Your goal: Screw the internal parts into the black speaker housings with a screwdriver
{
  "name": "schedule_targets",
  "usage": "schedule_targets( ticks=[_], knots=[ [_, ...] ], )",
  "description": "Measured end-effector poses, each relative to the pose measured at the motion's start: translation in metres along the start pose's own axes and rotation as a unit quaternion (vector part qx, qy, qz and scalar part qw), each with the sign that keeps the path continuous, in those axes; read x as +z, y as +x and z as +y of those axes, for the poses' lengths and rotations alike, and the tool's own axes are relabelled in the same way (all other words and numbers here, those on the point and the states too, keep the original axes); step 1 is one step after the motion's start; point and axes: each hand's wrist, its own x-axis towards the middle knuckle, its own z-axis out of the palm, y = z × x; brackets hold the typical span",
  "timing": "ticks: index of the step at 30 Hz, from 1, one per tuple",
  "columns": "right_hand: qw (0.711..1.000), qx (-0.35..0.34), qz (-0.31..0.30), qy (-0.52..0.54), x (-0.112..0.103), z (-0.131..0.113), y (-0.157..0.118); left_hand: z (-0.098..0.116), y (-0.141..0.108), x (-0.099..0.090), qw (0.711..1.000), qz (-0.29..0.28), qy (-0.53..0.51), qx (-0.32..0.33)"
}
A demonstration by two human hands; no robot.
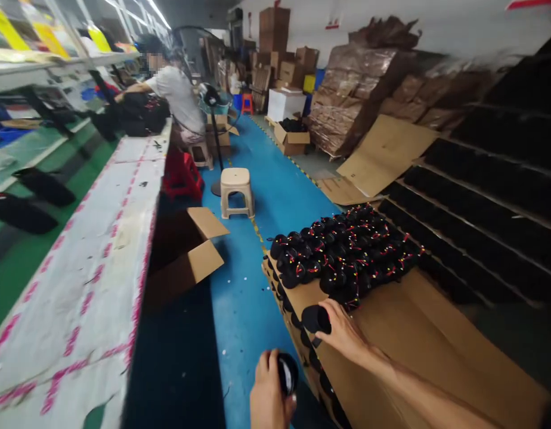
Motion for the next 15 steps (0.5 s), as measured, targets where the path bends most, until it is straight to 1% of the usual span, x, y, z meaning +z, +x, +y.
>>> schedule_targets(
  ticks=[2, 4, 6, 7, 9, 11, 13, 15],
  knots=[
    [1.000, -0.007, 0.006, -0.029, 0.009, 0.043, 0.030, 0.025, 0.061, 0.032, 0.999, -0.041, 0.000, 0.015],
    [0.998, -0.023, 0.006, -0.056, 0.017, 0.077, 0.057, 0.046, 0.114, 0.064, 0.997, -0.070, -0.001, 0.019],
    [0.996, -0.042, 0.001, -0.081, 0.024, 0.105, 0.079, 0.062, 0.157, 0.093, 0.996, -0.086, -0.006, 0.021],
    [0.995, -0.051, -0.003, -0.091, 0.027, 0.116, 0.087, 0.067, 0.175, 0.106, 0.996, -0.090, -0.009, 0.020],
    [0.992, -0.066, -0.013, -0.109, 0.033, 0.133, 0.101, 0.075, 0.201, 0.130, 0.995, -0.091, -0.020, 0.019],
    [0.990, -0.073, -0.026, -0.122, 0.038, 0.143, 0.110, 0.079, 0.217, 0.149, 0.995, -0.087, -0.037, 0.019],
    [0.988, -0.069, -0.037, -0.132, 0.044, 0.148, 0.115, 0.081, 0.224, 0.164, 0.995, -0.078, -0.056, 0.016],
    [0.988, -0.054, -0.043, -0.139, 0.049, 0.149, 0.117, 0.081, 0.224, 0.172, 0.995, -0.067, -0.076, 0.006]
  ],
)
